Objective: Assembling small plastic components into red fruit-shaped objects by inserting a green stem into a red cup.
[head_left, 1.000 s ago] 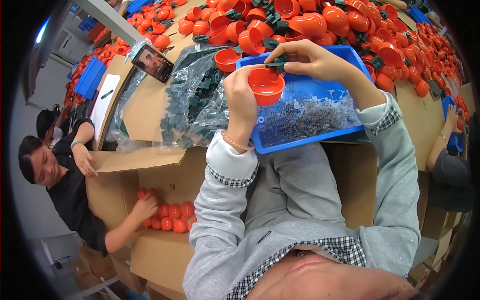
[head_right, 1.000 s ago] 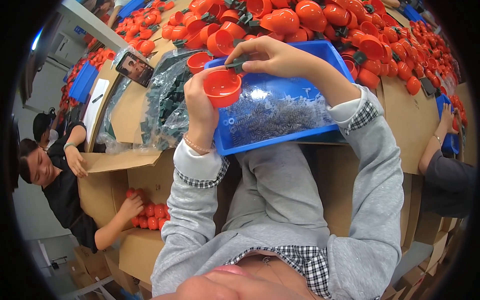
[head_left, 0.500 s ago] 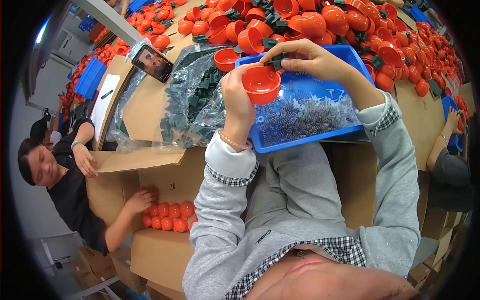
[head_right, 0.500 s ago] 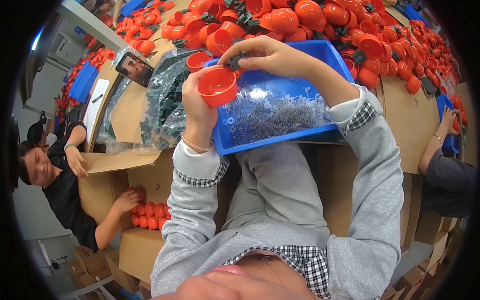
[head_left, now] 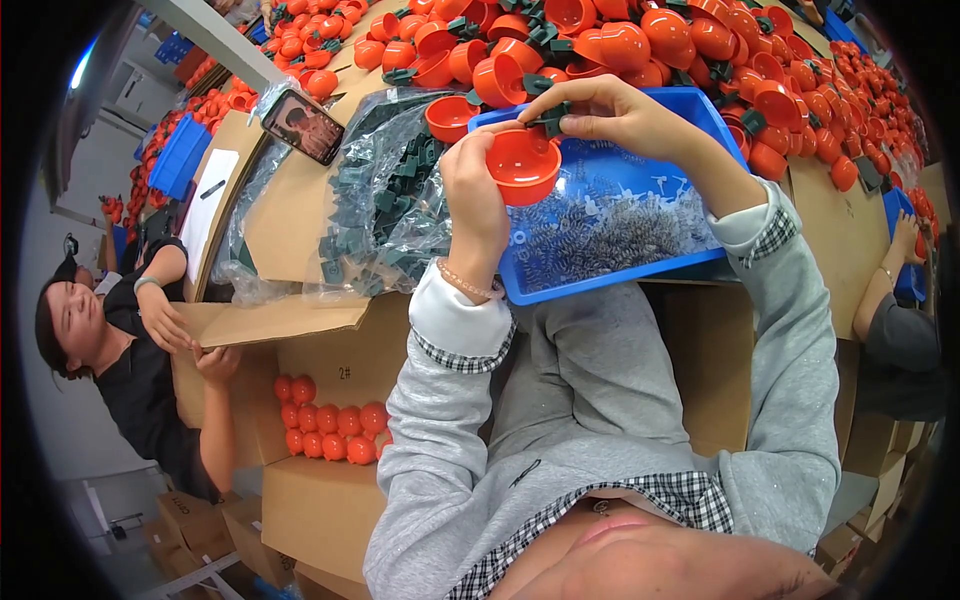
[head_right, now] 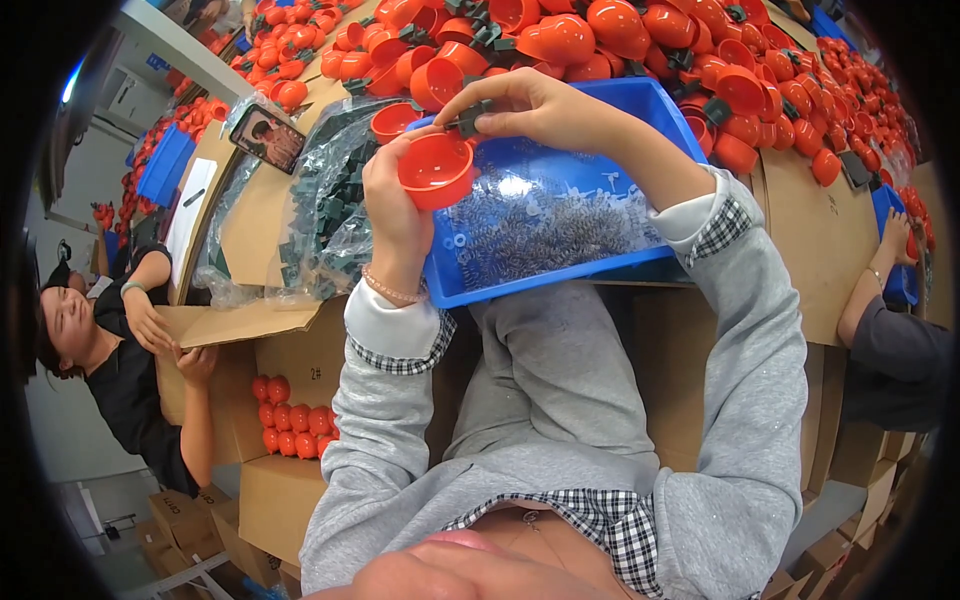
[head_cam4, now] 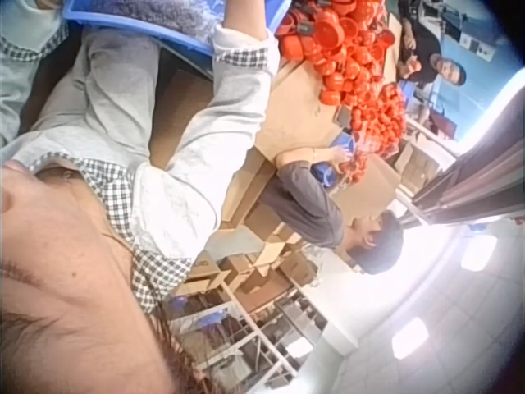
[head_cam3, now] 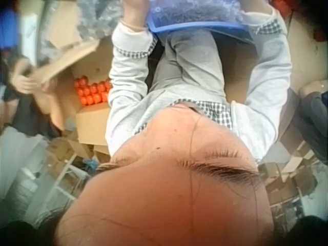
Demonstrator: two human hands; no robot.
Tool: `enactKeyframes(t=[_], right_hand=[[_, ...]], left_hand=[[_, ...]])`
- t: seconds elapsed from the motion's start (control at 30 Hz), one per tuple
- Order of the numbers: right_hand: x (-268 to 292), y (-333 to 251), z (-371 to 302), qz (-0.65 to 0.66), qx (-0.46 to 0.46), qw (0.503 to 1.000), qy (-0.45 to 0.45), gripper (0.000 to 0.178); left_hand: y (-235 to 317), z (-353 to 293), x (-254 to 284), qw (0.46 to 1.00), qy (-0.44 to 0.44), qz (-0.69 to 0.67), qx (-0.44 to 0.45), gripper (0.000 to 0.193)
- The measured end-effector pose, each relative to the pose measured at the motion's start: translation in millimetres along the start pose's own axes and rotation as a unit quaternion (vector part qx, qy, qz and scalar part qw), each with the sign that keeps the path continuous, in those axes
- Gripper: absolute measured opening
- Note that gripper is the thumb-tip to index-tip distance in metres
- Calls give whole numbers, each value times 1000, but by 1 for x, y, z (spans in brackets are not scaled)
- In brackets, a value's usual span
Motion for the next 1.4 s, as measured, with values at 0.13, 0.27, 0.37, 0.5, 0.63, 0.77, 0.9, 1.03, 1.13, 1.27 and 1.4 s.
enactKeyframes(t=[0.13,0.27,0.37,0.5,0.63,0.77,0.9,1.03,1.13,1.27,1.4], right_hand=[[-1,-5,0,-21,22,1000,-3,27],[-2,-9,0,-29,19,999,-4,27],[-3,-9,0,-42,43,998,2,27],[-1,-11,-1,-71,47,996,-2,27],[-3,-9,1,-58,64,996,12,26],[-4,-5,1,-31,55,998,22,26],[-4,-8,0,-31,51,998,18,26],[-2,-6,-1,-14,41,999,5,25],[-3,-8,-1,-17,42,999,-10,24],[-2,-14,-2,-25,32,999,-24,29],[-2,-10,-3,14,17,1000,-22,31]], left_hand=[[0,-1,1,1000,11,2,2,37],[1,-2,1,997,33,-55,32,35],[-2,1,5,999,15,-15,34,40],[-2,-1,1,998,21,-38,38,42],[-2,0,4,998,3,-44,52,42],[0,0,1,997,1,-58,58,42],[0,0,2,997,4,-55,57,42],[0,0,2,998,3,-36,51,42],[-2,1,5,998,7,-34,51,43],[-5,1,8,997,8,-46,69,45],[-3,0,5,995,6,-50,81,46]])
Point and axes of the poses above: each hand's wrist, its own z-axis towards the middle knuckle, its own x-axis out of the back of the hand, y = z × x, the point moved 1 cm from there along z, towards the middle knuckle, and after that the axes turned 10 degrees about -z, right-handed, at the moved point
